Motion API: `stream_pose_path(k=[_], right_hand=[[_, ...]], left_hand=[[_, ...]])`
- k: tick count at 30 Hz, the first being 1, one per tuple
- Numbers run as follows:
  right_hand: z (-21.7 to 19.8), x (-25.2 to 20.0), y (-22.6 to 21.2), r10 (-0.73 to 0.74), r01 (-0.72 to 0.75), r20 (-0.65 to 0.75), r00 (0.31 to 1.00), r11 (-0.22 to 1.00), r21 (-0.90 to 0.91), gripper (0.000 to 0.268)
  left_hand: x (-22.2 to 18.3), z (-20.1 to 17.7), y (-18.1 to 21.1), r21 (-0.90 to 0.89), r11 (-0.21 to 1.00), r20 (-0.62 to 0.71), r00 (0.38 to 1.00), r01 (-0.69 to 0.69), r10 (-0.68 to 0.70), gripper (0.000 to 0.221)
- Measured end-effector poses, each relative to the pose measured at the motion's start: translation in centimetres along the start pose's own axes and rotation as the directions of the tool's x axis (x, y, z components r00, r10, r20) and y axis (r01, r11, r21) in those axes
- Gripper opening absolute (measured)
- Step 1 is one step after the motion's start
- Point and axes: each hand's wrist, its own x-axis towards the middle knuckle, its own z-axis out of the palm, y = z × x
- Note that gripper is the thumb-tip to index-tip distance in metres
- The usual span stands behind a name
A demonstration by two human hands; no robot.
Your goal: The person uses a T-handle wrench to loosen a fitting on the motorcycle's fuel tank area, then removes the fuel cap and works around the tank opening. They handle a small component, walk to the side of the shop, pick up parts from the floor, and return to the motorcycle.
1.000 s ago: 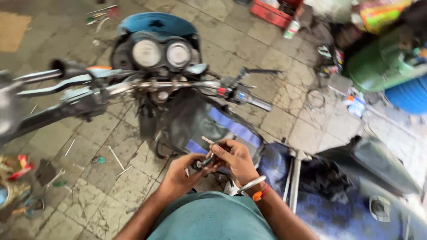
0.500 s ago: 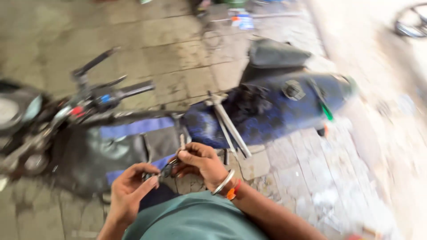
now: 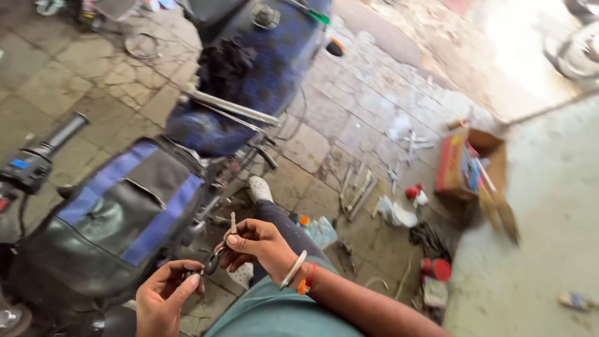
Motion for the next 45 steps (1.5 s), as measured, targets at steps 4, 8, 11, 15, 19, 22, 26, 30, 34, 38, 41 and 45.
stream_pose_path(k=[4, 8, 11, 15, 19, 22, 26, 30, 34, 38, 41, 45], right_hand=[[0.7, -3.2, 1.0, -0.003, 0.003, -0.043, 0.999, 1.0, 0.002, 0.026], [1.2, -4.7, 0.6, -0.027, 0.024, -0.047, 0.999, 0.998, -0.053, 0.028], [0.8, -5.0, 0.7, -0.037, 0.026, -0.091, 0.995, 0.992, -0.125, 0.03], [-1.1, -4.9, 1.5, -0.005, -0.013, -0.102, 0.995, 0.984, -0.176, 0.03], [-2.4, -4.4, 0.4, 0.125, -0.111, 0.023, 0.992, 0.939, -0.324, 0.033], [-4.4, -2.3, 0.0, 0.212, -0.164, 0.137, 0.968, 0.941, -0.296, 0.033], [-5.2, 1.6, -4.7, 0.342, -0.27, 0.166, 0.925, 0.898, -0.347, 0.032], [-8.6, 7.1, -11.4, 0.325, -0.177, 0.21, 0.922, 0.836, -0.519, 0.032], [-14.8, 14.8, -20.6, 0.253, -0.123, 0.137, 0.958, 0.791, -0.6, 0.027], [-26.4, 24.8, -28.5, -0.011, 0.148, 0.203, 0.979, 0.721, -0.677, 0.022], [-31.0, 32.0, -37.9, -0.308, 0.097, 0.043, 0.95, 0.163, -0.982, 0.025], [-37.4, 42.1, -45.1, -0.584, 0.139, 0.13, 0.801, -0.029, -0.99, 0.026]], left_hand=[[-1.9, 0.2, -0.3, 0.113, 0.987, 0.05, 0.991, 0.114, -0.12, 0.024], [-2.8, 1.4, 1.9, 0.221, 0.972, 0.061, 0.994, 0.074, -0.09, 0.023], [-2.7, 2.3, 3.0, 0.189, 0.979, 0.095, 0.991, 0.079, -0.098, 0.021], [-2.2, 2.7, 2.6, 0.115, 0.99, 0.15, 0.983, 0.087, -0.104, 0.018], [-1.2, 2.3, 2.0, 0.025, 0.997, 0.288, 0.955, 0.073, -0.077, 0.02], [0.5, 2.1, 1.5, -0.073, 0.983, 0.255, 0.956, 0.167, -0.143, 0.019], [4.2, 1.3, 0.2, -0.172, 0.958, 0.19, 0.962, 0.229, -0.196, 0.017], [9.4, 0.0, -2.4, -0.107, 0.993, 0.098, 0.994, 0.049, -0.039, 0.032], [15.1, 1.4, -8.9, -0.297, 0.929, 0.026, 0.971, -0.22, 0.238, 0.051], [19.3, 8.3, -9.1, -0.419, 0.908, -0.142, 0.989, -0.031, -0.032, 0.045], [22.7, 14.5, -8.7, -0.679, 0.685, 0.087, 0.899, -0.263, 0.43, 0.049], [22.8, 23.2, -1.7, -0.591, 0.775, -0.232, 0.967, -0.223, 0.102, 0.044]])
